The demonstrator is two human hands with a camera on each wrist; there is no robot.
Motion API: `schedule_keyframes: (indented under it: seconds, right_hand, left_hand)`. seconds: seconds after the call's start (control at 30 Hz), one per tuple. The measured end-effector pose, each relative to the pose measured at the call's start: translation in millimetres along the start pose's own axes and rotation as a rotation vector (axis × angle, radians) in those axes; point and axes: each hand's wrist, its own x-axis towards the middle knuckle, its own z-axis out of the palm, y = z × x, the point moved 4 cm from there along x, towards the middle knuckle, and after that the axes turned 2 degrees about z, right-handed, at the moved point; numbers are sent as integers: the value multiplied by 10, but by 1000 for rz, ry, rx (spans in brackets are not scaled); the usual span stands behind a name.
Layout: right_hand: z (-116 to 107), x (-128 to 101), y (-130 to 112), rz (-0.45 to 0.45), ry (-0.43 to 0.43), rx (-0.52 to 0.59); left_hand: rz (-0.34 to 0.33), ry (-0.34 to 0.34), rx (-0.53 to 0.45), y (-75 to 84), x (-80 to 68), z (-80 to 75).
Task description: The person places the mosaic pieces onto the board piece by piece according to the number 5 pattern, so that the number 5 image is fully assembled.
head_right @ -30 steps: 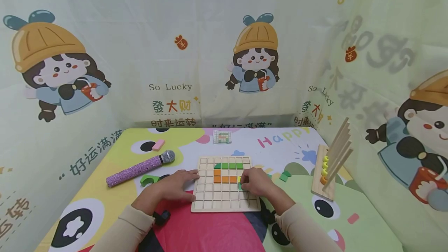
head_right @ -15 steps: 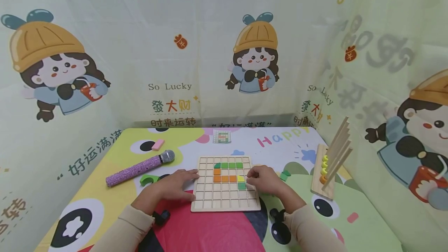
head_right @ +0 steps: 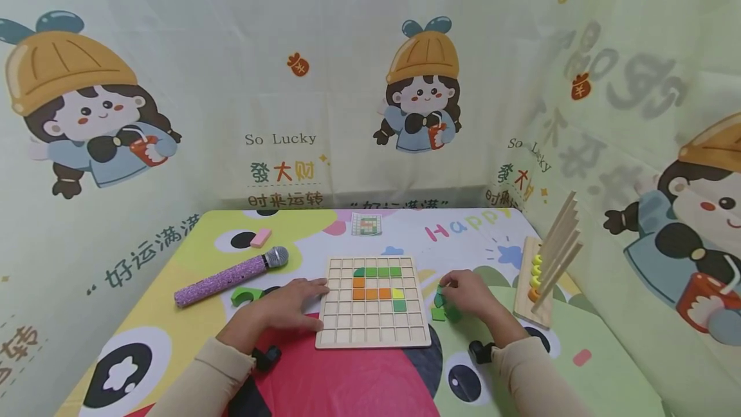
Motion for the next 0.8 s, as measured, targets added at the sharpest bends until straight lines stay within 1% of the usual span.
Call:
schedule_keyframes:
  seconds: [0.07,0.13,0.23,0.4,0.5,0.67,0.8]
  right_hand:
    - [-3,-3,28,-18,8,-17]
    - [-1,2,39,-17,9,-31]
    - [-7,12,13,-24,7,-62]
    - [-16,32,-42,1,14,-121]
    - [-16,35,-55,20,29,-143]
    - [-6,28,-69,13,52,-133]
    - [-3,9,-84,-7,52,-103]
  left_hand:
    - [-2,1,4,-2,2,-3]
    - [-4,1,7,-3,1,-8]
    - [-2,-2,5,-5,2,-9]
    - [-6,-8,9,-16,13,-4]
    - [4,-8,21,-17,19,3]
    - [22,-7,25,-16,22,10]
    - [17,-3,19,-12,22,7]
